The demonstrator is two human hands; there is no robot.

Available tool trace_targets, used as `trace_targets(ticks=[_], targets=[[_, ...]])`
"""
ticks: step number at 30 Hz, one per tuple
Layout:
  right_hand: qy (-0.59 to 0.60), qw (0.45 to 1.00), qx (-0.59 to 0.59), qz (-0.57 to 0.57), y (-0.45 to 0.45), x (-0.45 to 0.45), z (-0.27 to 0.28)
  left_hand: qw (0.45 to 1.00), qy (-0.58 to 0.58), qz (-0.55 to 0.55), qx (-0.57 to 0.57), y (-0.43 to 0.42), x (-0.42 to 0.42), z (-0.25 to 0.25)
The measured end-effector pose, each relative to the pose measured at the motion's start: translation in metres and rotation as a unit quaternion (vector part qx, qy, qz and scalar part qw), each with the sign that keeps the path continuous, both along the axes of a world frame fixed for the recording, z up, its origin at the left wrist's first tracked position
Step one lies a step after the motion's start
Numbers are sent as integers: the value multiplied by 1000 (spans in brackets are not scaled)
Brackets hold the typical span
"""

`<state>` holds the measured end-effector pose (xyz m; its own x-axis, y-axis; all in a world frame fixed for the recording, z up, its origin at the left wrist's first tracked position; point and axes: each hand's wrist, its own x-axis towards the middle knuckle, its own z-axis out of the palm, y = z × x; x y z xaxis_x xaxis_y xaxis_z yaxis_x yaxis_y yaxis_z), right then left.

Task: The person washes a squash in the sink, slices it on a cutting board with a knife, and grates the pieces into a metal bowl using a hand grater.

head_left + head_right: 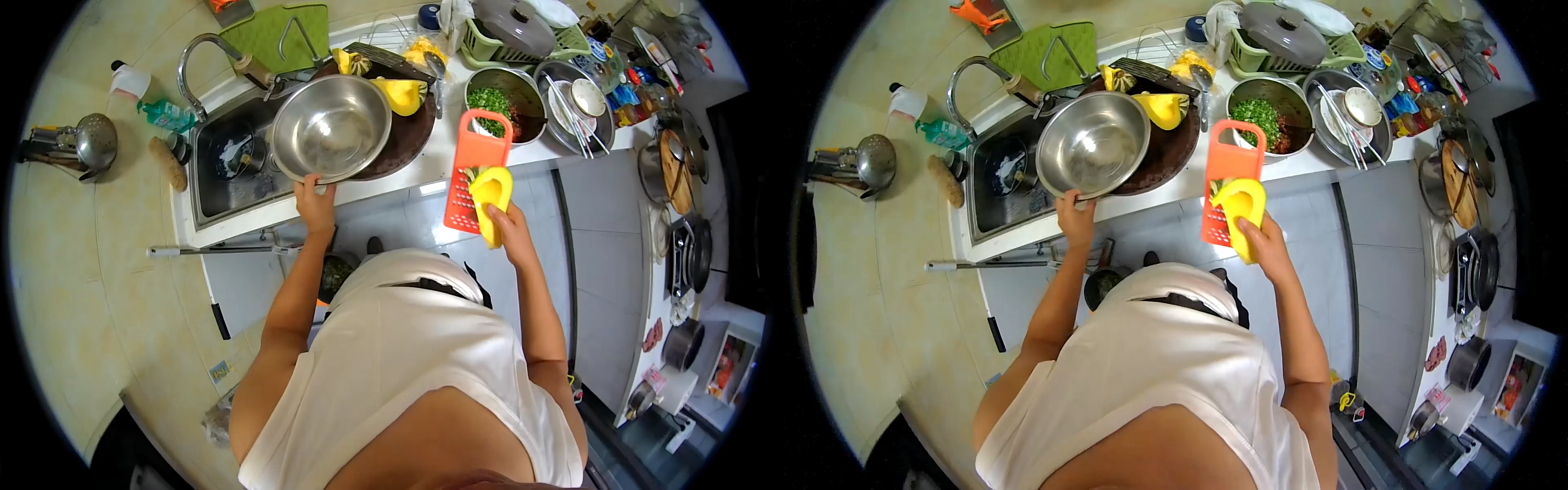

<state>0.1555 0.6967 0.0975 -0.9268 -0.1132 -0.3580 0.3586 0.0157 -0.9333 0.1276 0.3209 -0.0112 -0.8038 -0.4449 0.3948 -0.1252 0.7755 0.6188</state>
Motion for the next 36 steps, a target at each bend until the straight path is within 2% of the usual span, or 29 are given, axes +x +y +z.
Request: trace_targets(ticks=[4, 7, 9, 11, 12, 14, 16, 17, 18, 20, 21, 24, 26, 28, 29, 32, 35, 36], targets=[[-10, 999, -34, 20, -45, -29, -1, 998, -41, -51, 22, -2, -7, -10], [-19, 998, -26, 59, -87, -50, 17, 974, -168, -59, 139, -15, -2, 17], [-7, 994, -3, 111, -106, -65, 17, 978, -126, -54, 160, -37, -1, 32], [34, 984, 51, 168, -126, -78, 20, 978, -90, -53, 183, -55, -8, 68], [56, 976, 78, 197, -136, -84, 20, 988, -14, -97, 116, -66, -19, 83], [161, 918, 197, 304, -151, -102, 19, 974, 135, -180, -23, -88, -47, 106], [259, 835, 284, 394, -172, -116, 30, 941, 117, -291, -124, -103, -71, 143], [211, 820, 307, 434, -186, -119, 48, 927, 77, -350, -109, -110, -80, 145], [223, 806, 305, 455, -198, -122, 52, 909, 33, -405, -90, -117, -89, 146], [250, 774, 301, 498, -215, -131, 59, 853, -117, -503, 81, -130, -100, 133], [231, 767, 309, 512, -221, -138, 57, 844, -206, -478, 126, -132, -98, 145], [271, 788, 281, 476, -221, -153, 60, 837, -245, -413, 264, -149, -88, 134], [232, 873, 226, 365, -211, -163, 47, 835, -210, -340, 379, -149, -73, 108], [44, 937, 154, 310, -204, -170, 62, 815, -157, -251, 497, -132, -52, 88], [39, 955, 133, 262, -200, -173, 61, 798, -124, -201, 554, -109, -40, 81], [32, 970, 98, 219, -187, -192, 30, 752, -22, -73, 655, -52, -26, 56], [72, 960, 150, 227, -179, -197, 15, 735, -1, 6, 678, -24, -25, 17], [82, 952, 180, 232, -178, -197, 12, 755, -24, 8, 655, -19, -24, 18]])
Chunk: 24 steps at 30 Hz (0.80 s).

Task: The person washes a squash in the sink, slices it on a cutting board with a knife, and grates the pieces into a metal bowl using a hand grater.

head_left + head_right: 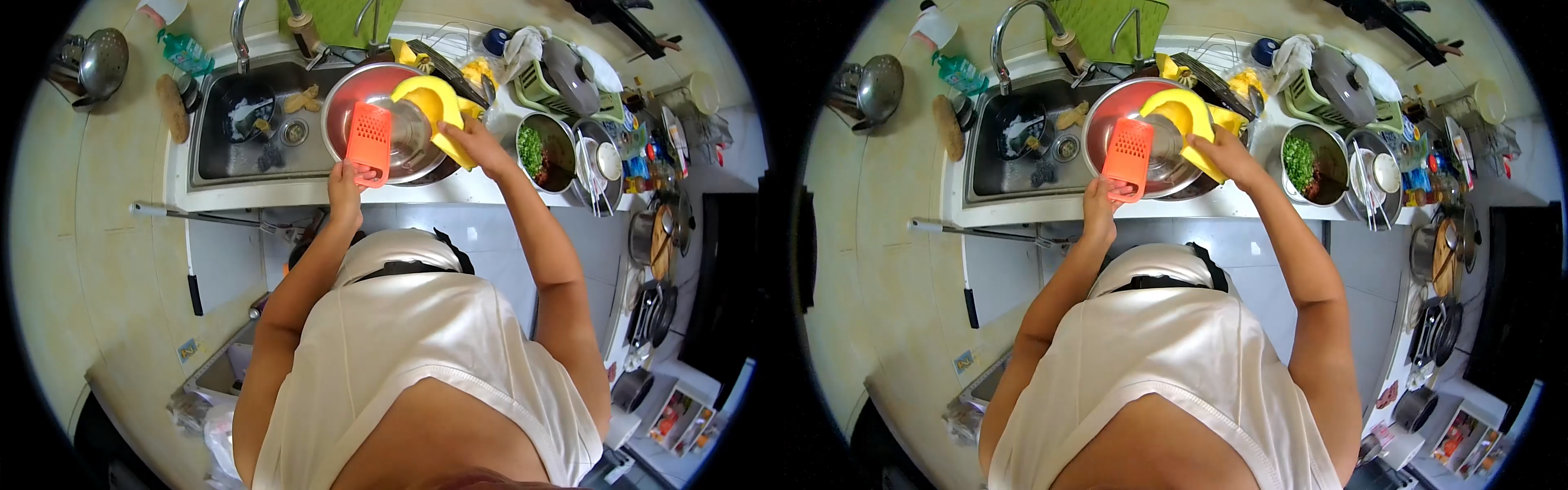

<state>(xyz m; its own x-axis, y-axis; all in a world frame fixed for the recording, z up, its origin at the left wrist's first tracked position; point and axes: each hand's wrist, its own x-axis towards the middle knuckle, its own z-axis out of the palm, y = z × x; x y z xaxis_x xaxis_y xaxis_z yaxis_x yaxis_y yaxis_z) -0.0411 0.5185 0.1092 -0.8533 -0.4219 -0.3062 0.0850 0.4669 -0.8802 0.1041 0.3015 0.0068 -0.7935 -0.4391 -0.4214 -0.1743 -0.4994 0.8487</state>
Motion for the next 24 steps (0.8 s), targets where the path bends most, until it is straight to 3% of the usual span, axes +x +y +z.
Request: trace_targets(ticks=[3, 5, 11, 14, 17, 24], targets=[[24, 997, 45, 65, -1, -7, -14, 994, -59, -47, -75, 6, 3, 8], [114, 983, 102, 97, 0, -10, -28, 986, -100, -86, -99, 8, 3, 20], [337, 904, 198, 172, -17, 2, -25, 984, -123, -40, -120, 15, 9, 8], [345, 874, 245, 240, -24, 18, -5, 971, -159, 12, -180, 17, 11, 0], [421, 832, 245, 266, -26, 31, 3, 989, -129, 54, -44, 12, 4, -1], [441, 784, 300, 317, -40, 37, 9, 993, -109, -40, -4, 4, -9, 3]])
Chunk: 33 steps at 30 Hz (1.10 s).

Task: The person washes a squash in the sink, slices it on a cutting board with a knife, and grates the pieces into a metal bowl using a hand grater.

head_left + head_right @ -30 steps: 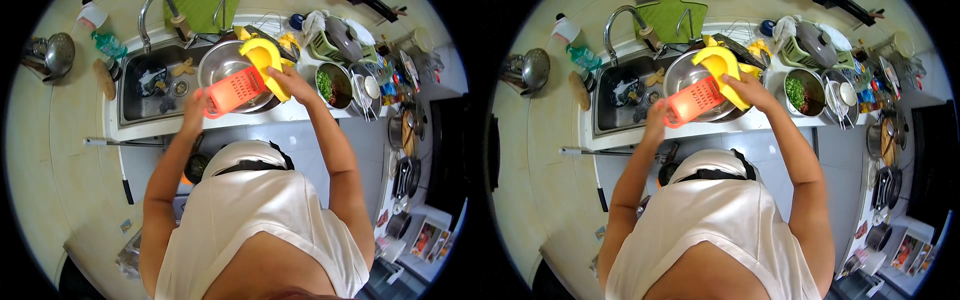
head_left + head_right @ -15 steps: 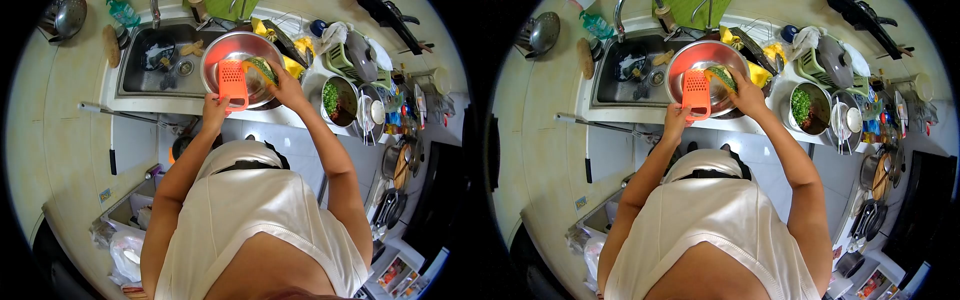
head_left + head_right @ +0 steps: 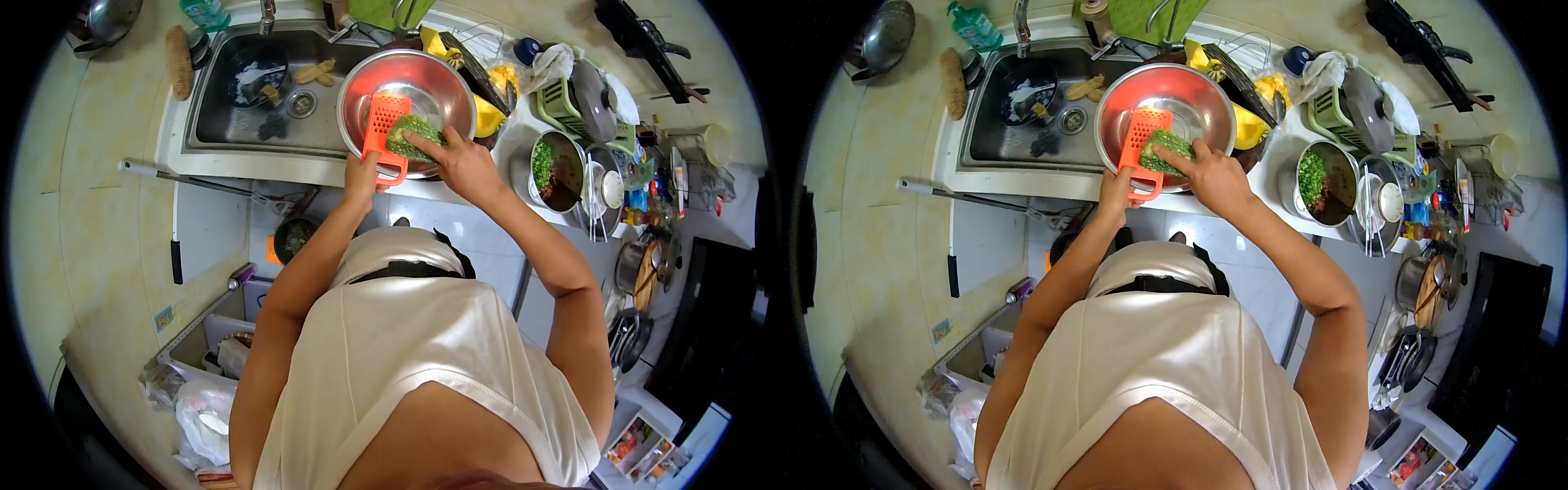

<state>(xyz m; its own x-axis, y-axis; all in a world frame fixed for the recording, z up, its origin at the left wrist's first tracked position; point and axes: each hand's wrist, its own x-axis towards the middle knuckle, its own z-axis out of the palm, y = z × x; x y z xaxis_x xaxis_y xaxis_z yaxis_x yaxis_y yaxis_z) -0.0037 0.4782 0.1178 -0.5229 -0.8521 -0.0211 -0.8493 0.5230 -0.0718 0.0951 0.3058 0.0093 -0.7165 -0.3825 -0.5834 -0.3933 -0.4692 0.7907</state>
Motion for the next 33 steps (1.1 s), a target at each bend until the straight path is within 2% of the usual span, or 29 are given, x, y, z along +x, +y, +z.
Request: trace_targets(ticks=[4, 8, 9, 14, 17, 20, 23, 26, 29, 33], targets=[[48, 999, -8, -19, -23, -16, -25, 999, -37, -9, -30, -3, -5, -17], [8, 995, 40, -86, -47, -46, -63, 995, -89, -10, -52, -4, -6, -9], [-11, 995, 9, -95, -46, -50, -60, 996, -79, -17, -41, -4, -5, -11], [-30, 997, 39, -61, -22, 4, -3, 998, -47, -7, -34, -5, -10, -23], [-25, 994, 71, -80, -29, 20, 1, 993, -88, -31, -67, -3, -10, -5], [17, 992, 22, -119, -38, -26, -56, 991, -97, -33, -92, -1, -11, -14], [7, 992, 6, -125, -38, -53, -79, 990, -105, -38, -83, -2, -11, -2], [-50, 993, 28, -106, -26, -7, -19, 984, -103, -19, -143, 4, -15, -32], [-79, 987, 85, -113, -25, 34, 9, 978, -89, -27, -184, 3, -11, -5], [-45, 987, -4, -152, -40, -28, -67, 984, -101, -22, -145, 8, -12, -20]])
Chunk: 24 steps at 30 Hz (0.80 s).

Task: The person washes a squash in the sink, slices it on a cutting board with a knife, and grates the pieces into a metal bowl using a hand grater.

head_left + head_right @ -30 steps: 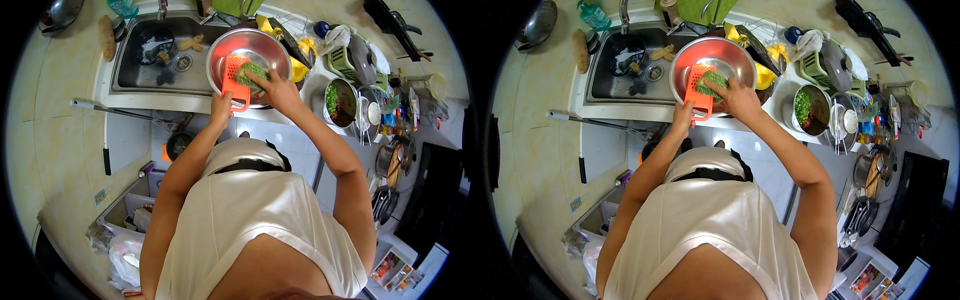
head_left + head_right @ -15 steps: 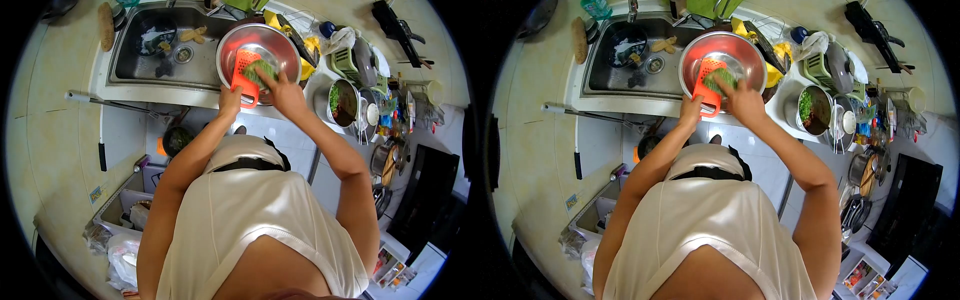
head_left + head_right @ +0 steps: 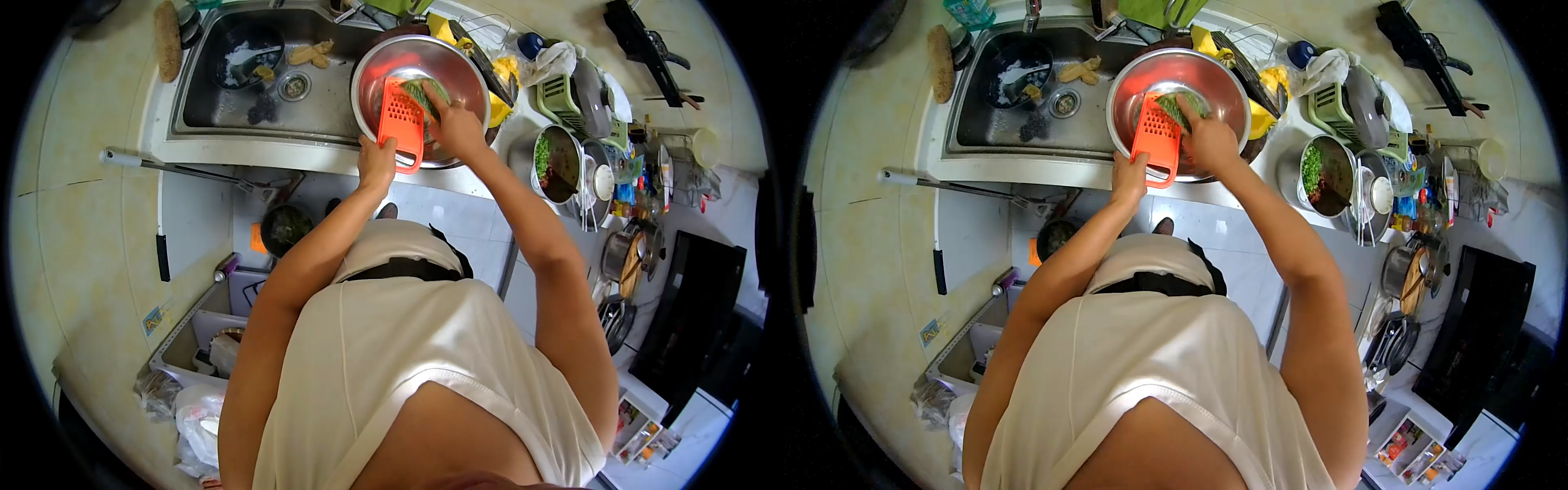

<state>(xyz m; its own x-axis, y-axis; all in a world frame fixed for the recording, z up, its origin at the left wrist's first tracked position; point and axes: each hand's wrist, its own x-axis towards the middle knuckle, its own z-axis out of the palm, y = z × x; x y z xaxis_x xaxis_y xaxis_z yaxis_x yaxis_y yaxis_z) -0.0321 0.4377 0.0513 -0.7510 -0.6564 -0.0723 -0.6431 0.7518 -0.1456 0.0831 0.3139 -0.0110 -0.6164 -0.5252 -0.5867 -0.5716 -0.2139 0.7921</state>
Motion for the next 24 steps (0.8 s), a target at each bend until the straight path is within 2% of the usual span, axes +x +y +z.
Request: trace_targets(ticks=[2, 5, 8, 11, 14, 18, 20, 22, 24], targets=[[-13, 999, -29, 4, -5, -24, -17, 1000, -13, -7, 13, -3, -1, 5], [-59, 997, 37, 26, 6, 18, 49, 1000, 0, -15, -13, -2, -3, -5], [-91, 988, 123, 27, 6, 56, 92, 994, 13, -10, -106, 4, 1, 4], [-25, 997, 70, 26, -4, 6, 36, 995, 18, -4, -96, 4, 0, -2], [-24, 999, 27, 23, -9, -39, -8, 998, 11, -9, -59, 1, -1, 12], [-82, 990, 107, 48, 6, 14, 68, 999, 7, 6, -46, 3, -2, 1], [-67, 990, 106, 58, 10, 30, 82, 996, 16, 9, -91, 8, 0, -1], [-80, 989, 120, 27, -1, 22, 75, 994, 17, 4, -104, 8, 1, 1], [-61, 993, 96, 6, -14, -16, 31, 997, 12, -5, -81, 5, 0, 7]])
